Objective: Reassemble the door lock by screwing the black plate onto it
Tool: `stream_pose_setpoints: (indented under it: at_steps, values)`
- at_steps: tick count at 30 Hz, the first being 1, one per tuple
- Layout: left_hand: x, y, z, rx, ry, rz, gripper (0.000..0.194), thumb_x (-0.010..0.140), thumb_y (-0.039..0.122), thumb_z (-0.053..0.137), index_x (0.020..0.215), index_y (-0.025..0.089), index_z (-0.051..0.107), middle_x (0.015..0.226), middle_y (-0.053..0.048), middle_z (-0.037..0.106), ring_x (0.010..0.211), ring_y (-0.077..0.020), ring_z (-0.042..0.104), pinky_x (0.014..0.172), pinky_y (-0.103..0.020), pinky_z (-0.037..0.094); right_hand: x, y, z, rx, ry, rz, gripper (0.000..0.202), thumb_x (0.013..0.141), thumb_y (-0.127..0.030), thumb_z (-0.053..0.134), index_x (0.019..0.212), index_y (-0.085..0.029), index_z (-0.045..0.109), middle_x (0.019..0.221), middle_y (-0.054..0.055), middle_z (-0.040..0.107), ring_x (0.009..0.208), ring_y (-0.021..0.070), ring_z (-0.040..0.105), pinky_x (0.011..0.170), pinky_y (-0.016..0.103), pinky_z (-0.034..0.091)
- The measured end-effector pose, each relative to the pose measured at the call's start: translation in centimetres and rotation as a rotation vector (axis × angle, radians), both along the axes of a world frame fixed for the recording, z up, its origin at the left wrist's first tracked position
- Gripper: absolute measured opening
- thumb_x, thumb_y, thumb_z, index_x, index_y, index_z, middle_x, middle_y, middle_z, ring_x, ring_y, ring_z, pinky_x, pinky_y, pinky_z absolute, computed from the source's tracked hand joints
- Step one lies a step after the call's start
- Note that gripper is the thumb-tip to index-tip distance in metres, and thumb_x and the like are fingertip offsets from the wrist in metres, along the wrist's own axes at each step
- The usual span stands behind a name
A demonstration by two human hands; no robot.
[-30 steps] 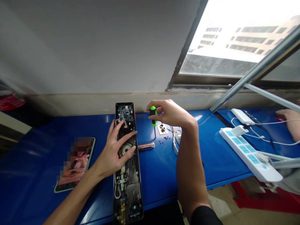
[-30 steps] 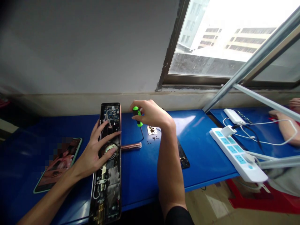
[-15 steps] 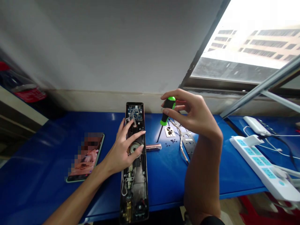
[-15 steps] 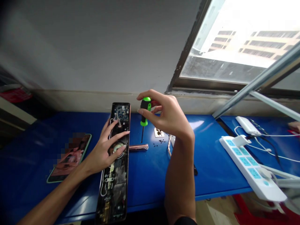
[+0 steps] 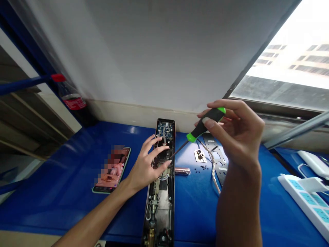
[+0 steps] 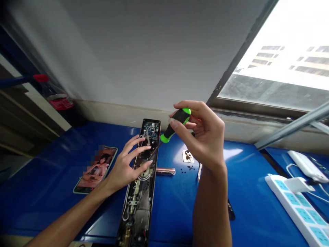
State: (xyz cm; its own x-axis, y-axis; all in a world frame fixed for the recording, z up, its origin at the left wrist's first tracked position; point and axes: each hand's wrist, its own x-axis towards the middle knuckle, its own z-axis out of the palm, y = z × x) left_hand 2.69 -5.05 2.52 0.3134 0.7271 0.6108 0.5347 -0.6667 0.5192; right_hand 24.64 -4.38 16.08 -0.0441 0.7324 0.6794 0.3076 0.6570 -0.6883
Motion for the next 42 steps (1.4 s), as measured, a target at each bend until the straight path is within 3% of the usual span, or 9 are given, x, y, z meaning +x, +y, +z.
stream_pose_setpoints:
  at_steps: [6,12,22,33,36,42]
  values:
    - [-0.4,0.3,0.1,0.181,-0.010,0.000,0.024,0.090,0.020,0.071,0.114,0.022,0.068,0.124,-0.008,0.069,0.135,-0.0303,0.049,0.108,-0.060,0.048,-0.4,0.4,0.1,-0.020,-0.105,0.021,0.026,0.088,-0.027,0.071,0.112,-0.027,0.063,0.097,0.003,0.072,0.086,0.0198,0.074,0.075,0.038,0.066]
    - [-0.5,0.4,0.0,0.225,-0.003,0.014,0.018,0.091,0.017,0.070,0.109,0.020,0.071,0.109,-0.005,0.076,0.130,-0.0287,0.054,0.102,-0.054,0.053,-0.6,0.8,-0.3,-0.022,-0.092,0.002,0.027,0.087,-0.031,0.071,0.112,-0.026,0.061,0.099,0.003,0.072,0.087,0.0202,0.074,0.076,0.037,0.067]
    - [-0.7,0.3,0.2,0.168,0.008,-0.014,0.006,0.093,0.019,0.068,0.097,0.020,0.072,0.094,-0.004,0.077,0.120,-0.0269,0.060,0.099,-0.048,0.054,-1.1,0.6,-0.3,0.008,-0.087,-0.024,0.027,0.088,-0.028,0.069,0.113,-0.028,0.059,0.104,0.003,0.072,0.098,0.0222,0.073,0.081,0.040,0.068]
    - [-0.5,0.4,0.0,0.137,-0.019,-0.048,0.006,0.093,0.017,0.068,0.097,0.018,0.072,0.091,-0.005,0.077,0.111,-0.0252,0.063,0.095,-0.045,0.056,-1.6,0.4,-0.2,-0.029,-0.124,0.000,0.028,0.087,-0.028,0.070,0.114,-0.029,0.062,0.105,0.004,0.073,0.103,0.0258,0.072,0.080,0.043,0.067]
    - [-0.5,0.4,0.0,0.129,-0.007,-0.048,0.004,0.091,0.016,0.069,0.094,0.017,0.072,0.088,-0.005,0.076,0.110,-0.0254,0.062,0.094,-0.045,0.056,-1.9,0.0,-0.2,-0.002,-0.121,0.050,0.028,0.087,-0.026,0.070,0.114,-0.031,0.064,0.111,0.004,0.073,0.104,0.0273,0.072,0.079,0.044,0.067]
    - [-0.4,0.2,0.5,0.101,0.013,-0.047,0.006,0.092,0.021,0.070,0.087,0.018,0.073,0.084,-0.004,0.076,0.109,-0.0255,0.062,0.093,-0.043,0.056,-2.2,-0.7,0.1,-0.066,-0.225,0.013,0.030,0.088,-0.028,0.066,0.118,-0.033,0.066,0.123,0.004,0.071,0.113,0.0301,0.069,0.090,0.048,0.065]
